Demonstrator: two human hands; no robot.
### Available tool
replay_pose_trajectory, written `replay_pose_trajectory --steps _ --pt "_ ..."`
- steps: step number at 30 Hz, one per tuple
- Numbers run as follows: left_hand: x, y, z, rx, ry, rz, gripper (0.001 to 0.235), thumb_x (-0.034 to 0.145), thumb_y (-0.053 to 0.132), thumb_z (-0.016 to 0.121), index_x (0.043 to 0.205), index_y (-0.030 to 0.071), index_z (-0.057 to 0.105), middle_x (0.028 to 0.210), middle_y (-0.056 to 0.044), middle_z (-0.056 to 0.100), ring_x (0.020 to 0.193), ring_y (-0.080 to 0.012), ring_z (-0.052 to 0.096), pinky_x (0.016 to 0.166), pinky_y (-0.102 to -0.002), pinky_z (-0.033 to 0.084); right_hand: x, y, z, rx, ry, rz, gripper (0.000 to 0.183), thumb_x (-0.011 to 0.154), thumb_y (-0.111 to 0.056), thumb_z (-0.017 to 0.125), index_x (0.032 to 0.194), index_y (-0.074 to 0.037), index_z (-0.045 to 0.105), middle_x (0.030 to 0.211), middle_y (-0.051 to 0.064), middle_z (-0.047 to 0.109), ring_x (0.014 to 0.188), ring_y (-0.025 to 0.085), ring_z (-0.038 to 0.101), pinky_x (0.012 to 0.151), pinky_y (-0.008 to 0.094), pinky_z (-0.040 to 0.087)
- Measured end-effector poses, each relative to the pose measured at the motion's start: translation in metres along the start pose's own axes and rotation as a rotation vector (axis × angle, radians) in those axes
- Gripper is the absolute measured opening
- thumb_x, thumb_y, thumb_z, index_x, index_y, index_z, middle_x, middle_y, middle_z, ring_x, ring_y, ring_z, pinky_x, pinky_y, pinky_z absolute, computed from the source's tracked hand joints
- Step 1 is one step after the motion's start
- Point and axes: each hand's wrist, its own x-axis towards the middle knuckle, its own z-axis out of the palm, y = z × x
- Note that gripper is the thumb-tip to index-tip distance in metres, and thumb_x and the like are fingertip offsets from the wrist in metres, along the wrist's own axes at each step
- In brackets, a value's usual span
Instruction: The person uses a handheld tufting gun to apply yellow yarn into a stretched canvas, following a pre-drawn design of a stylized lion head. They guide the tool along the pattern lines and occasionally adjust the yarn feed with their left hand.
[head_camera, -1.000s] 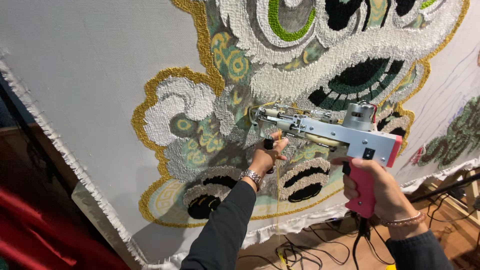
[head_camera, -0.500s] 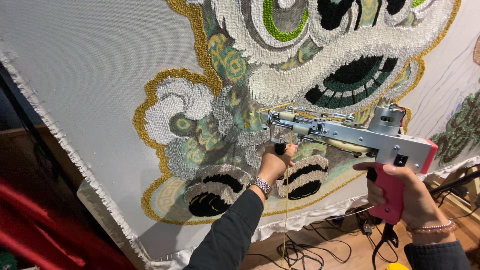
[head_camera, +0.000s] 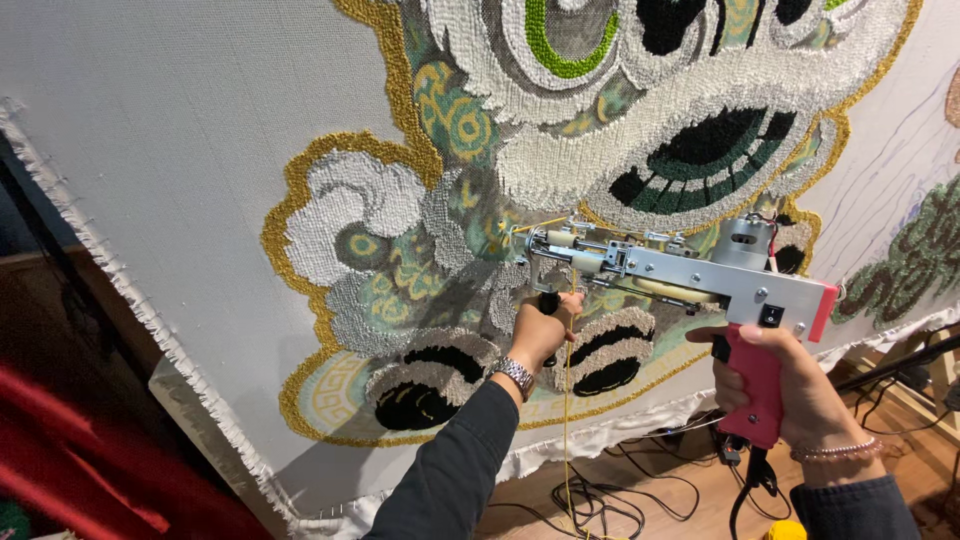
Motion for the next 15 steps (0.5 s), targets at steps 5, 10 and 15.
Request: replay_pose_trajectory --steps 5,10,15 --pt "0.004 -0.001 -0.003 -0.003 0.015 0.010 0.025 0.097 0.021 0.066 0.092 -0.002 0.075 0.123 -0.010 0.076 0.072 -0.0120 0.069 0.055 -0.031 0.058 0.002 -0.001 0.004 0.012 -0.011 0.005 0.066 0.086 -0.041 0.059 0.127 0.011 0.060 0.060 0.003 0.047 0.047 0.012 0.045 0.045 0.028 0.039" --pt "0.005 0.003 -0.007 0.028 0.039 -0.012 0.021 0.095 0.019 0.066 0.095 0.001 0.077 0.120 -0.012 0.078 0.056 -0.0130 0.065 0.055 -0.030 0.058 0.005 -0.001 0.008 0.020 -0.011 0.030 0.067 0.086 -0.042 0.059 0.128 0.010 0.060 0.060 0.002 0.048 0.047 0.012 0.045 0.046 0.029 0.039" --pt "0.007 0.004 -0.008 0.057 0.051 -0.025 0.027 0.094 0.021 0.068 0.096 -0.003 0.077 0.118 -0.013 0.077 0.056 -0.0139 0.068 0.056 -0.030 0.058 0.007 -0.001 0.012 0.004 -0.013 0.029 0.067 0.085 -0.043 0.059 0.128 0.009 0.060 0.059 0.002 0.047 0.047 0.012 0.045 0.046 0.029 0.039"
